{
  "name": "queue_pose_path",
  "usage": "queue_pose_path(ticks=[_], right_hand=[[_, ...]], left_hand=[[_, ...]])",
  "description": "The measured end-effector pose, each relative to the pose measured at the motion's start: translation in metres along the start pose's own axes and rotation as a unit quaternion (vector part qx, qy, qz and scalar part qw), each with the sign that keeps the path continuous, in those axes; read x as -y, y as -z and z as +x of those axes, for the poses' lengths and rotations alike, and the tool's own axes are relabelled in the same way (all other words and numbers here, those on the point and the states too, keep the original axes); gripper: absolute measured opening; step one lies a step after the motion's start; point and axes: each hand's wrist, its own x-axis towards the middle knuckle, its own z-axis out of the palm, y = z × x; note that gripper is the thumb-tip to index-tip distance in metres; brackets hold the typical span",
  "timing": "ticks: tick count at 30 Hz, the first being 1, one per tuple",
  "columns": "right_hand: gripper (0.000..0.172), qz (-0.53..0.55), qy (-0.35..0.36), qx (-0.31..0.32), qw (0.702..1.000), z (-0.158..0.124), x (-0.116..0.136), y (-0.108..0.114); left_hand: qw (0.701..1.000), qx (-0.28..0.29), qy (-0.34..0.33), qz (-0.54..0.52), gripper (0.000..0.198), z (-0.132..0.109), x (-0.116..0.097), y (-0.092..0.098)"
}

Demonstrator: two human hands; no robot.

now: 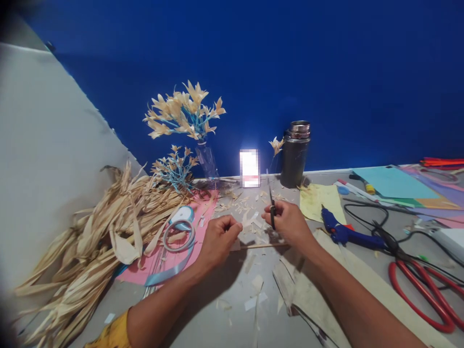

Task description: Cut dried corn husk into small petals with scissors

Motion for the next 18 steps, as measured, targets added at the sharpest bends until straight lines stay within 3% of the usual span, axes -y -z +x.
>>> queue_pose_path(ticks=[4,6,9,13,16,18], right_hand=[[0.031,0.118,-0.014,0.086,0.989,-0.006,0.003,-0.008],[0.026,0.106,-0.003,0.091,0.990,-0.013,0.006,-0.017],[0.014,0.037,0.031,0.048,0.998,-0.020,0.010,-0.024],[0.011,-0.012,0.030,-0.018,0.999,-0.011,0.006,-0.013],[0.012,0.001,0.003,-0.056,0.998,0.000,0.001,0.003],[0.022,0.032,-0.019,-0.065,0.997,0.004,0.001,0.011]], left_hand=[[1.000,0.008,0.002,-0.018,0.026,-0.001,0.003,-0.002],[1.000,0.012,-0.002,-0.012,0.027,-0.004,0.005,-0.006],[0.999,0.008,-0.030,0.015,0.027,-0.008,0.008,-0.010],[0.999,-0.005,-0.044,0.029,0.027,-0.007,0.008,-0.010],[0.998,-0.009,0.011,-0.053,0.026,-0.002,0.006,-0.007],[0.989,0.007,0.064,-0.135,0.025,0.001,0.005,-0.005]])
